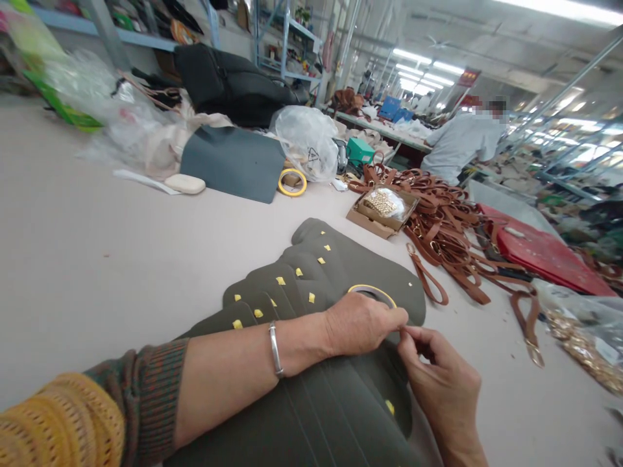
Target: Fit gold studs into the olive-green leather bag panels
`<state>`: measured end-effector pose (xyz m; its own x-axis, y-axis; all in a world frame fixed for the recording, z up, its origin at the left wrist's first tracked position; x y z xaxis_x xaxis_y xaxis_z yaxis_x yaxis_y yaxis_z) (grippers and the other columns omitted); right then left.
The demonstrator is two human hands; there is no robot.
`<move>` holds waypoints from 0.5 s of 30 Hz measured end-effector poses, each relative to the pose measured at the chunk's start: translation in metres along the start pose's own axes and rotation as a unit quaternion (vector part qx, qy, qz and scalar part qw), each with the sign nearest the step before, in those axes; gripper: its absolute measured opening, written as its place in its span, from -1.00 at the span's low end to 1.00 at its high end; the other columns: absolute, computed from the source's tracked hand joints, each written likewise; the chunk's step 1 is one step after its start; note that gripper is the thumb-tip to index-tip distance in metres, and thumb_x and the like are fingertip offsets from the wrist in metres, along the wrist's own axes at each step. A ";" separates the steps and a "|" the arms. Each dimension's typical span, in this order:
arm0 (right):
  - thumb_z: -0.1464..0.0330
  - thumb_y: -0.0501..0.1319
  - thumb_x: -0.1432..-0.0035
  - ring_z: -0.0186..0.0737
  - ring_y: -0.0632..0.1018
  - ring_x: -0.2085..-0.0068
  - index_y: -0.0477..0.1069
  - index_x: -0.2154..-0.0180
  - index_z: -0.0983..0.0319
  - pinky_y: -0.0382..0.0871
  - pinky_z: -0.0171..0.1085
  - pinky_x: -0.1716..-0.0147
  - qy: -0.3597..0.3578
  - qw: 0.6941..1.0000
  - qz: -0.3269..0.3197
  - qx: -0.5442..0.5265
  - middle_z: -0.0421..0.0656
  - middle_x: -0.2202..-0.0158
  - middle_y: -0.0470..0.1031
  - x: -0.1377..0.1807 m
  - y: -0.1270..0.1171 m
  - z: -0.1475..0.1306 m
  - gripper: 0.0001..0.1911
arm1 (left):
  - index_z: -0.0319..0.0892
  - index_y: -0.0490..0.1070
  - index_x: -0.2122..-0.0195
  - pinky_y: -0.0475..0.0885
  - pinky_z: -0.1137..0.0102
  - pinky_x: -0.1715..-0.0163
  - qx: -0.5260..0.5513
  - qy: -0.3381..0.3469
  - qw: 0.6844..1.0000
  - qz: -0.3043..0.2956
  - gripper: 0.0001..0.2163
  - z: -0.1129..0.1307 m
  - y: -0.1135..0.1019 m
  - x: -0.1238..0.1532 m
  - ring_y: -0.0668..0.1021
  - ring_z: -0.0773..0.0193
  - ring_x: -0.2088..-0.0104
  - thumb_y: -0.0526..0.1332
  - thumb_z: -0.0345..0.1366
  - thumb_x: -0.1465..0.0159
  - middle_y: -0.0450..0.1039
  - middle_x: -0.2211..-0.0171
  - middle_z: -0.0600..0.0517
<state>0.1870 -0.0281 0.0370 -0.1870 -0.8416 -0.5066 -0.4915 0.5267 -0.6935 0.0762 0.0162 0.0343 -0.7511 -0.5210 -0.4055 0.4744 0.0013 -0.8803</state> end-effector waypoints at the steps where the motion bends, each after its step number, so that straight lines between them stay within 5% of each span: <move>1: 0.17 0.24 -0.05 -0.28 0.49 0.56 0.53 0.40 0.21 0.38 -0.32 0.48 0.050 0.998 -0.009 -0.035 -0.18 0.56 0.53 0.000 0.003 0.006 -0.76 | -0.17 0.31 0.23 0.25 0.42 0.56 -0.007 0.006 1.000 0.008 -0.95 0.001 -0.002 0.000 0.56 0.29 0.38 0.10 -0.38 -0.29 0.49 0.38 0.09; 5: 0.17 0.34 0.05 -0.32 0.47 0.60 0.51 0.44 0.26 0.40 -0.35 0.58 0.244 0.937 -0.039 -0.246 -0.23 0.62 0.47 0.006 0.026 0.037 -0.73 | -0.18 0.33 0.24 0.24 0.41 0.56 -0.024 0.018 0.998 0.055 -0.92 0.008 -0.012 0.001 0.54 0.30 0.39 0.08 -0.36 -0.29 0.47 0.40 0.09; 9: 0.23 0.47 0.26 -0.40 0.43 0.60 0.50 0.47 0.29 0.41 -0.42 0.63 0.355 0.864 -0.006 -0.358 -0.26 0.59 0.45 0.010 0.029 0.074 -0.69 | -0.17 0.34 0.23 0.29 0.41 0.51 -0.020 0.036 0.997 0.067 -0.88 0.016 -0.013 0.004 0.52 0.31 0.40 0.03 -0.34 -0.34 0.46 0.39 0.09; 15: 0.15 0.49 0.28 -0.38 0.49 0.54 0.56 0.36 0.33 0.44 -0.43 0.56 0.376 0.877 -0.111 -0.278 -0.15 0.48 0.53 0.015 0.021 0.100 -0.54 | -0.19 0.35 0.23 0.36 0.35 0.46 -0.064 0.008 0.997 -0.038 -0.89 0.005 0.010 0.003 0.53 0.19 0.28 0.08 -0.48 -0.30 0.49 0.31 0.02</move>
<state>0.2592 -0.0181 -0.0366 -0.4400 -0.8668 0.2345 -0.8861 0.3767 -0.2701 0.0815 0.0101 0.0254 -0.7904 -0.5095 -0.3401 0.3545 0.0724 -0.9323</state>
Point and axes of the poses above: each hand's wrist, its own x-axis away from the middle knuckle, its own y-axis out of the palm, z = x × y, the point moved 9 cm from there along -x, towards the middle knuckle
